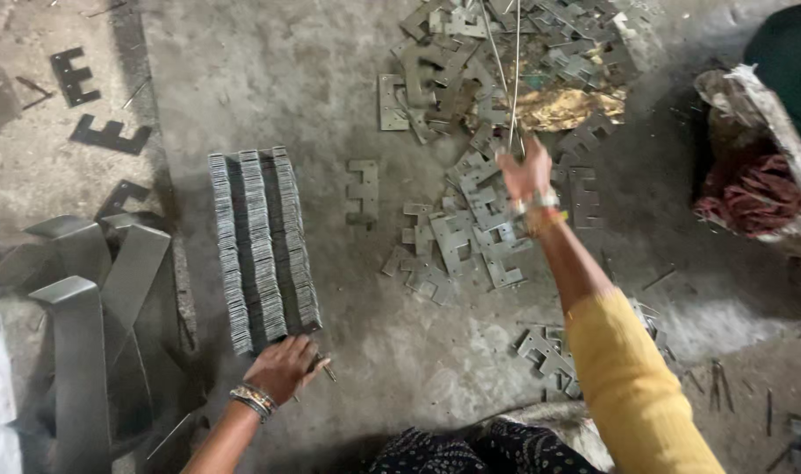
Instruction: The person sits on the floor and repeatedly picks up small metal brackets from a scattered pile, aligns them, and stacks them into neat columns. The person occasionally uses a metal rod to sweep and gather loose pieces before continuing to stack them.
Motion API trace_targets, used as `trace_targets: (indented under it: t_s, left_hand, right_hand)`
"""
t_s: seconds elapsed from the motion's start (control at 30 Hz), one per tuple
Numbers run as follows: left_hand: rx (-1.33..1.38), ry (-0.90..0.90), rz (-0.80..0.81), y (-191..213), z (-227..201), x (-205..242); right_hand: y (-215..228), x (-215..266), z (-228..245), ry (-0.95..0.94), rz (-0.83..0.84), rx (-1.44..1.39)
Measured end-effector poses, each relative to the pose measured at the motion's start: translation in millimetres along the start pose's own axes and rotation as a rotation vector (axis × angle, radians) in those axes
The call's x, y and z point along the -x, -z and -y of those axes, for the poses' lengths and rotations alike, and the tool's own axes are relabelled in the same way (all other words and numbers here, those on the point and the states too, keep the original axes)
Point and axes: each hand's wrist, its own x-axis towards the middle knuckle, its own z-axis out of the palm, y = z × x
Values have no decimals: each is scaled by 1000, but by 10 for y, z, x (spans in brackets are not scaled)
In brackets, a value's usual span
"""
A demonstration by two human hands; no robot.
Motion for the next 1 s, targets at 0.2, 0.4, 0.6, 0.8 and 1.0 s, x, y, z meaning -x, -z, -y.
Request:
trace_targets:
  t_s: [0.2,0.4,0.6,0.8,1.0]
  left_hand:
    - [-22,-53,-113,118,14,-60]
    - [-24,-23,4,47,36,-29]
    - [-16,-2,75,-63,84,79]
    - [-8,-4,-22,-125,61,117]
    - [-43,-13,37,-29,-5,32]
  right_hand:
    - [-707,-802,137,-60,135,92]
    - [-762,-262,-29,-147,257,-83]
    - [-192,570,-146,-196,401,115]
    - [-36,684,-216,-121,330,89]
    - [-369,23,-101,27,40,-17]
